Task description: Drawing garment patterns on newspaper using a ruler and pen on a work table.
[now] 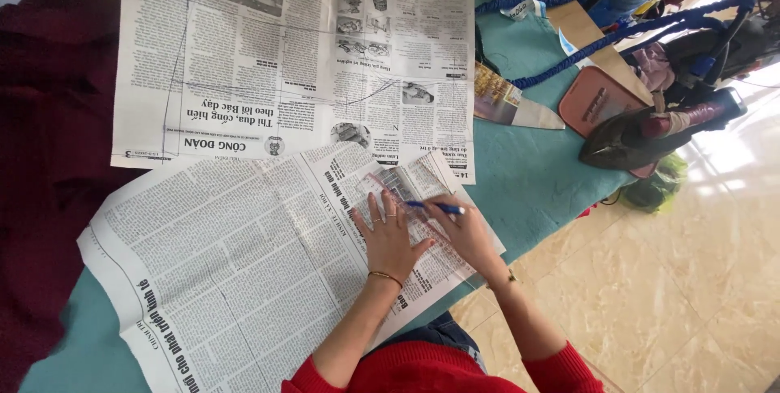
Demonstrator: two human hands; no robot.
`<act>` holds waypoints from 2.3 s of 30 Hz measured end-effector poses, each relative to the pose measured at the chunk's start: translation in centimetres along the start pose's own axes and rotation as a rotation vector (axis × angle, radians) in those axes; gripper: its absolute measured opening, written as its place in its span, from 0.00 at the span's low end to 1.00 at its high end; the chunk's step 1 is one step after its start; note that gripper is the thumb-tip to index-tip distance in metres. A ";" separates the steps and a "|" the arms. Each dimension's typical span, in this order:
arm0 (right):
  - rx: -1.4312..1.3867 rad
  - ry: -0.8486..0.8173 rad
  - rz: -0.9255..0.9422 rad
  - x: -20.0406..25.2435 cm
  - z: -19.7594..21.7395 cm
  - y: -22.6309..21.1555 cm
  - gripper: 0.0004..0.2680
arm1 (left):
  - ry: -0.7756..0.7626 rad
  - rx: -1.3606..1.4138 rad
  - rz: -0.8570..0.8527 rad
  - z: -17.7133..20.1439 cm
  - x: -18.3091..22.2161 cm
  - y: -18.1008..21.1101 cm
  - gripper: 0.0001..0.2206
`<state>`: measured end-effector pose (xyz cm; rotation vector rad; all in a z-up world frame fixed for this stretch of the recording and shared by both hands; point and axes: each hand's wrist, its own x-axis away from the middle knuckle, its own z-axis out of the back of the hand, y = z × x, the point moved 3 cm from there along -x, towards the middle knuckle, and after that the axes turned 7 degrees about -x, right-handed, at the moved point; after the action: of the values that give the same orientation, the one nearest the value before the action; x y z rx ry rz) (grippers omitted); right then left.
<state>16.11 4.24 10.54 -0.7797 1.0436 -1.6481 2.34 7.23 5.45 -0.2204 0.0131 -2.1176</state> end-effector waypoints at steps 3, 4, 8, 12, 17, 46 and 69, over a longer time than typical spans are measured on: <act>0.056 0.020 -0.168 4.8 4.2 0.3 0.06 | 0.014 0.034 0.000 -0.6 -0.1 -0.1 0.43; 0.100 0.032 -0.245 6.5 5.9 0.4 0.07 | 0.033 0.050 -0.007 -1.0 -0.1 -0.1 0.45; 0.278 0.151 -0.287 10.5 10.1 2.8 0.15 | 0.029 -0.045 0.005 -3.9 -0.8 0.2 0.50; 0.353 0.195 -0.317 14.0 10.3 6.5 0.08 | 0.103 -0.013 0.001 -5.3 -1.0 -0.1 0.53; 0.387 0.046 -0.335 15.9 7.8 9.5 0.16 | 0.129 -0.029 -0.011 -5.5 -3.1 0.0 0.53; 0.548 0.190 -0.255 15.0 8.3 10.2 0.15 | 0.222 0.297 -0.269 -4.6 -6.9 -4.7 0.23; 0.534 0.170 -0.223 14.8 8.6 9.7 0.16 | 0.259 0.244 -0.280 -4.8 -6.8 -4.7 0.25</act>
<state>22.98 -13.48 5.53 -0.4139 0.5910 -2.0905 1.15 15.10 0.17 0.2095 -0.1300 -2.3879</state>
